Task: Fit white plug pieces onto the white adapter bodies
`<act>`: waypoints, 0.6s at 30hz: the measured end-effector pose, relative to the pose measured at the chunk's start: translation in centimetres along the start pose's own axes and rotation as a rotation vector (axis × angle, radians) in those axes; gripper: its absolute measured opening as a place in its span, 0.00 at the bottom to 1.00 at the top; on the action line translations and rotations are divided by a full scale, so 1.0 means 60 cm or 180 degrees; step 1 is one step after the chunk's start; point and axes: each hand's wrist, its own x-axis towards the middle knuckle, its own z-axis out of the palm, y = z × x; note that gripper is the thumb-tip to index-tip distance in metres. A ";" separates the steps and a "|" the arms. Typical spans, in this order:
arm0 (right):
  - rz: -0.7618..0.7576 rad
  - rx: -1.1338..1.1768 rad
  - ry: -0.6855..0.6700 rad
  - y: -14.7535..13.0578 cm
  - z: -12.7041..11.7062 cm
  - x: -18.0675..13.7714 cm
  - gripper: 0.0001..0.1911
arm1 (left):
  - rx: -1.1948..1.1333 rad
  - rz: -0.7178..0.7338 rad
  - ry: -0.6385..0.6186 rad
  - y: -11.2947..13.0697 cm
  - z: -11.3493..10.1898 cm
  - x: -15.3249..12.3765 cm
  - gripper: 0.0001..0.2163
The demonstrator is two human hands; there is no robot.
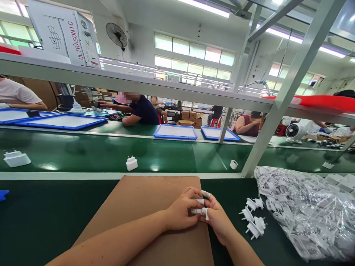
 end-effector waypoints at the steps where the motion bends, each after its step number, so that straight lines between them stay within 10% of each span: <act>1: -0.0002 0.0006 0.0003 0.000 0.000 0.000 0.36 | -0.0006 0.0007 -0.0003 0.000 0.000 0.000 0.14; 18: -0.0029 -0.0127 -0.0001 0.004 -0.005 0.000 0.36 | -0.0004 0.0100 0.0151 -0.013 0.004 -0.002 0.09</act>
